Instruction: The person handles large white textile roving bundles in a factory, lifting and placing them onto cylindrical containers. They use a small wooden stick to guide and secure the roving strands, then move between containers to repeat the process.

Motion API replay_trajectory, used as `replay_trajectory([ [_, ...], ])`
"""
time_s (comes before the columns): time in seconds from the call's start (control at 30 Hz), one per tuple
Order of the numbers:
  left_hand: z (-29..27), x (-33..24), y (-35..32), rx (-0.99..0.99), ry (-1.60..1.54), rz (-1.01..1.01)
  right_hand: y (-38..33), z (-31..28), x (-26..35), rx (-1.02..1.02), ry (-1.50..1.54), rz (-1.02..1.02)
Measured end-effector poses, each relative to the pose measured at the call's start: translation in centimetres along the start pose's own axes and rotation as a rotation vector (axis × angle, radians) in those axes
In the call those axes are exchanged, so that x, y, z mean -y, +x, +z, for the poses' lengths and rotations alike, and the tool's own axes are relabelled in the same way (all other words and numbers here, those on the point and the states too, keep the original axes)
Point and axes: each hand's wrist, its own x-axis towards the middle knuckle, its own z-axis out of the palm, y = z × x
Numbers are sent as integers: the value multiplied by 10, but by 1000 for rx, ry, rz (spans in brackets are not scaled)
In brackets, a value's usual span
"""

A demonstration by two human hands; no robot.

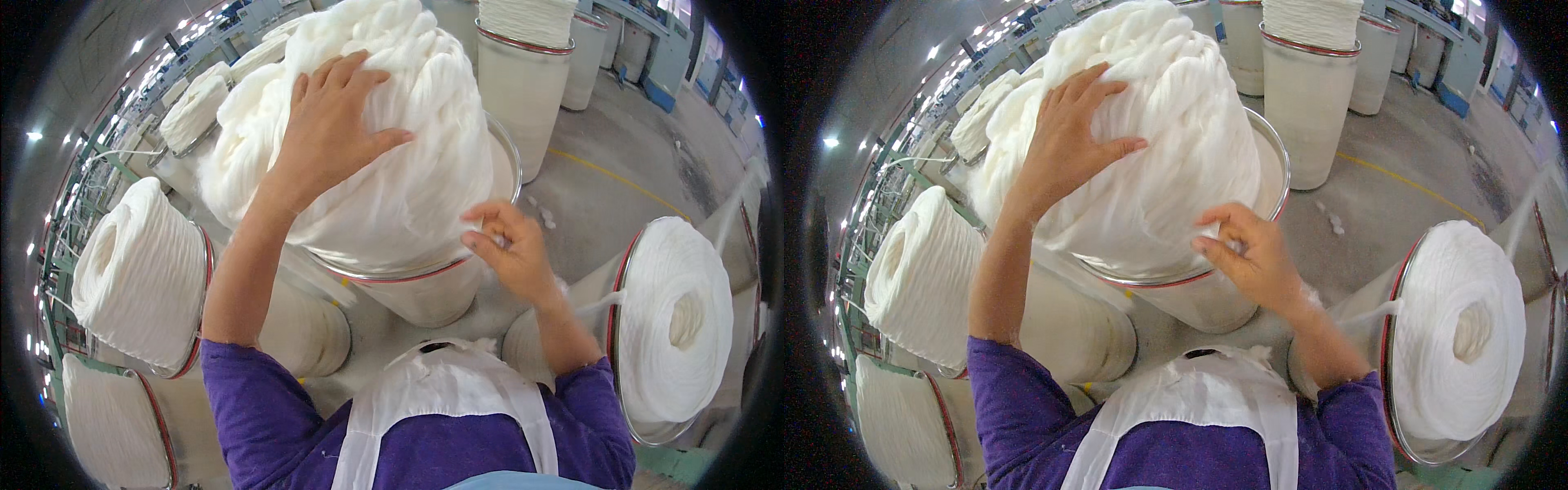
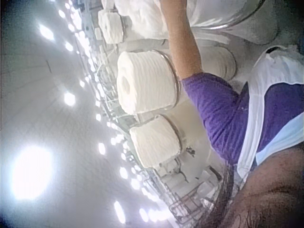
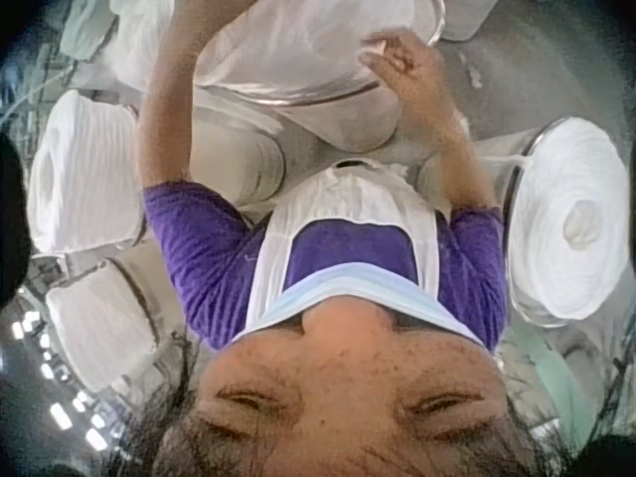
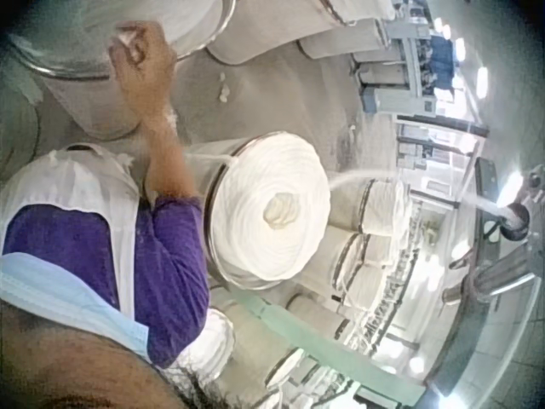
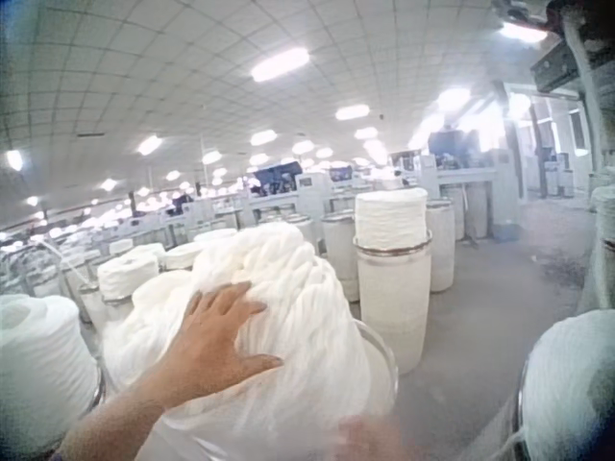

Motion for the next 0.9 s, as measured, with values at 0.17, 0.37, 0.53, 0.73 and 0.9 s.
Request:
replay_trajectory([
  [0.17, 0, 26, 4, 35, -125, -170, 34, 2, 16, -2, -296, -141],
  [0.37, -1, 50, 6, 9, -209, -144, 62, 30, 10, 118, -572, -180],
  [0.53, 1, 59, 3, -87, -193, -64, 38, 44, -17, 270, -792, 28],
  [0.73, -2, 63, -1, 73, 11, 109, 30, 38, -33, 220, -658, 22],
  [0.9, -7, 35, -13, 212, 108, -45, 37, 34, -32, 207, -493, 68],
])
